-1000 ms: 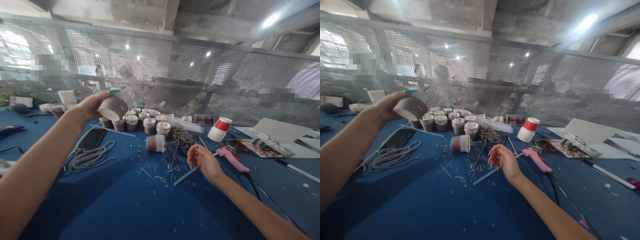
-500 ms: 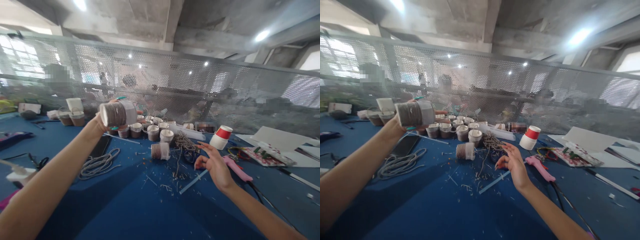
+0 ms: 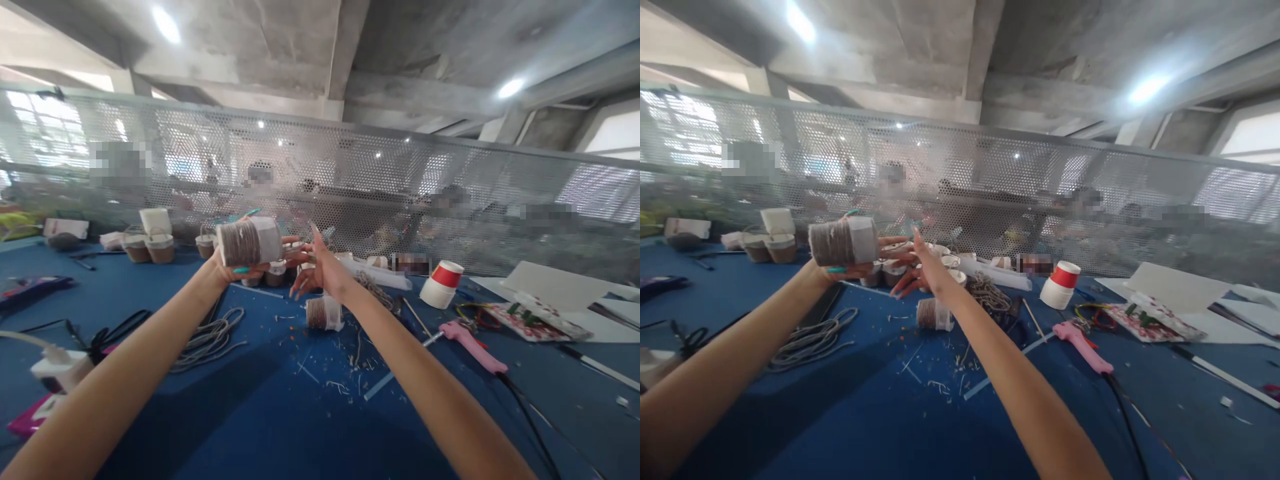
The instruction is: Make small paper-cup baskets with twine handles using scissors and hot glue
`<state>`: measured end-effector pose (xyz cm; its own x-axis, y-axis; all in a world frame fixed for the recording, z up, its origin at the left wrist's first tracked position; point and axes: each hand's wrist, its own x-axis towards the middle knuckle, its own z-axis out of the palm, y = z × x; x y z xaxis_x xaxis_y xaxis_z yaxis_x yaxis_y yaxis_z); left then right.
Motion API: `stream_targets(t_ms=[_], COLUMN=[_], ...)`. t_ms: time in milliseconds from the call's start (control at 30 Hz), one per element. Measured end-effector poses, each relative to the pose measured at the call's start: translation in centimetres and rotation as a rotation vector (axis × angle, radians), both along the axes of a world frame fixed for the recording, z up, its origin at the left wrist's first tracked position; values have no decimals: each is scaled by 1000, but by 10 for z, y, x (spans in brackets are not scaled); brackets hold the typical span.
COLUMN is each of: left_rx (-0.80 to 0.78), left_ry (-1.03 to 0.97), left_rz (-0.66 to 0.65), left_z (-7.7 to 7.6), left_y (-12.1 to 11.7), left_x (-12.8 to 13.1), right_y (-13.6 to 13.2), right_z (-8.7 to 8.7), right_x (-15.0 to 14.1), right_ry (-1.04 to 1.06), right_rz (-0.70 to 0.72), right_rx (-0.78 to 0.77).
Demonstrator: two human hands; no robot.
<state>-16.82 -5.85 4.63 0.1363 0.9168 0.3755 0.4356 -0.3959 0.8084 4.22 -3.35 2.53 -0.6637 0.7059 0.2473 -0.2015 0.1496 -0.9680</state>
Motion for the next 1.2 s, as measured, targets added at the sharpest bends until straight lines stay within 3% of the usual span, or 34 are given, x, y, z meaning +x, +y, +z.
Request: stream_targets(t_ms=[100,167,233,300,367,467,600,733,867,967,1033,1133,1200], left_rx=[-344,-394,-404,-407,-389,-353,-303,-246,-284,-242,-179,-209,-265], left_ry=[-287,-435,-501,-482,-376,2,467,575,569,601,638,689,704], left_rz=[-494,-671,-736,-692,-569,-367,-182,-104,-108,-87,-23,10,7], left_z=[4,4,2,-1,-4,-8,-20,-36,-43,-41,-39,-40,-43], left_y=[-4,-3,0,4,9,15,27,41,45,43,40,38,38], left_x=[1,0,-2,-6,-12,-21,-30,-37,-41,-36,-30,-26,-25], right_y=[6,9,13,18,25,36,50,63,72,69,63,52,46], right_z=[11,19,25,29,30,28,21,14,12,16,21,28,32], right_x=[-1,10,25,40,52,64,76,102,148,175,183,178,170], right_ry=[-116,-189,-267,-327,-384,-475,-540,-641,-748,-782,-767,-713,-642], right_rz=[-68,-58,-43,-96,-255,-532,-660,-788,-893,-889,-806,-585,-345], right_rx=[40,106,219,329,442,583,637,594,392,248,199,168,153])
